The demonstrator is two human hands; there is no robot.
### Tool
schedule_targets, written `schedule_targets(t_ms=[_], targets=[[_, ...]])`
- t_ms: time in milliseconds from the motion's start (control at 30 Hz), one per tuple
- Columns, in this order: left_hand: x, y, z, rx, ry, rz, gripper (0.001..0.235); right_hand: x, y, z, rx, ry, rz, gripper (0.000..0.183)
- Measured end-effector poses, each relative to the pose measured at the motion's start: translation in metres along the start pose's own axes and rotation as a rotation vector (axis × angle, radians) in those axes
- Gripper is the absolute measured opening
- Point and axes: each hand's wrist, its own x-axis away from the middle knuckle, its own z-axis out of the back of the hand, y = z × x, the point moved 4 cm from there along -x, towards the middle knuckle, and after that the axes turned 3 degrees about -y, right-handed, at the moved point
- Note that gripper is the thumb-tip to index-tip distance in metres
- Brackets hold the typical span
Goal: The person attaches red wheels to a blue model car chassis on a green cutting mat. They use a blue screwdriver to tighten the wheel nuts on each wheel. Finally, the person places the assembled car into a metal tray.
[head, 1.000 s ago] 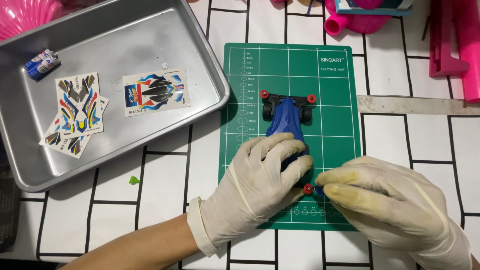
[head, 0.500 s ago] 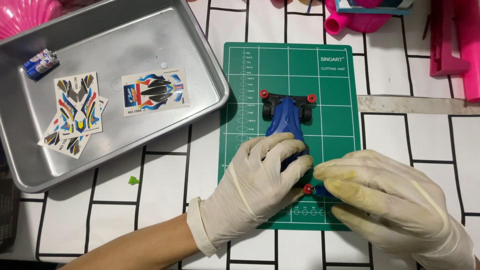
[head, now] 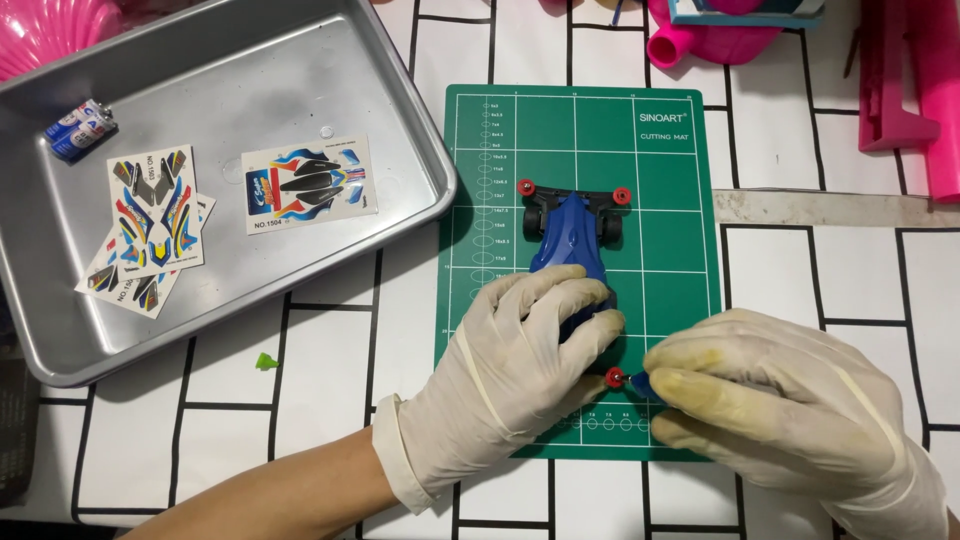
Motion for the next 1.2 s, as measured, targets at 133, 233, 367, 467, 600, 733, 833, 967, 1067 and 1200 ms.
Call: schedule_targets(t_ms=[133,233,367,467,600,733,833,967,1067,1200], targets=[[0.001,0.000,0.000,0.012,-0.028,-0.003,0.052,-0.002,-0.002,0.000,0.023,-0.064,-0.018,0.029],[0.000,0.000,-0.001,0.003,-0.017,0.005,0.045,-0.002,-0.001,0.001,0.017,-0.037,0.017,0.026],[0.001,-0.001,-0.001,0.004,-0.021,0.002,0.047,-0.006,-0.004,0.002,0.028,0.002,0.079,0.025],[0.001,0.000,-0.001,0.008,-0.031,0.003,0.051,0.008,0.002,-0.001,0.058,-0.025,0.053,0.030],[-0.001,0.000,0.001,-0.006,0.006,0.003,0.038,0.001,0.002,-0.002,0.008,-0.072,0.063,0.017],[0.001,0.000,-0.002,0.004,-0.021,0.002,0.054,0.013,0.002,-0.004,0.084,-0.025,0.006,0.040],[0.000,0.000,0.000,-0.014,-0.011,0.004,0.044,-0.003,-0.003,0.002,0.025,-0.010,0.034,0.029],[0.000,0.000,0.001,0.012,0.000,0.002,0.049,-0.001,-0.007,-0.003,0.029,0.014,0.060,0.036],[0.000,0.001,0.002,0.035,0.016,0.001,0.044,-0.009,-0.013,0.002,0.072,0.038,0.015,0.033],[-0.001,0.000,0.003,0.046,0.026,0.003,0.047,0.012,0.007,-0.006,0.137,-0.092,-0.040,0.038]])
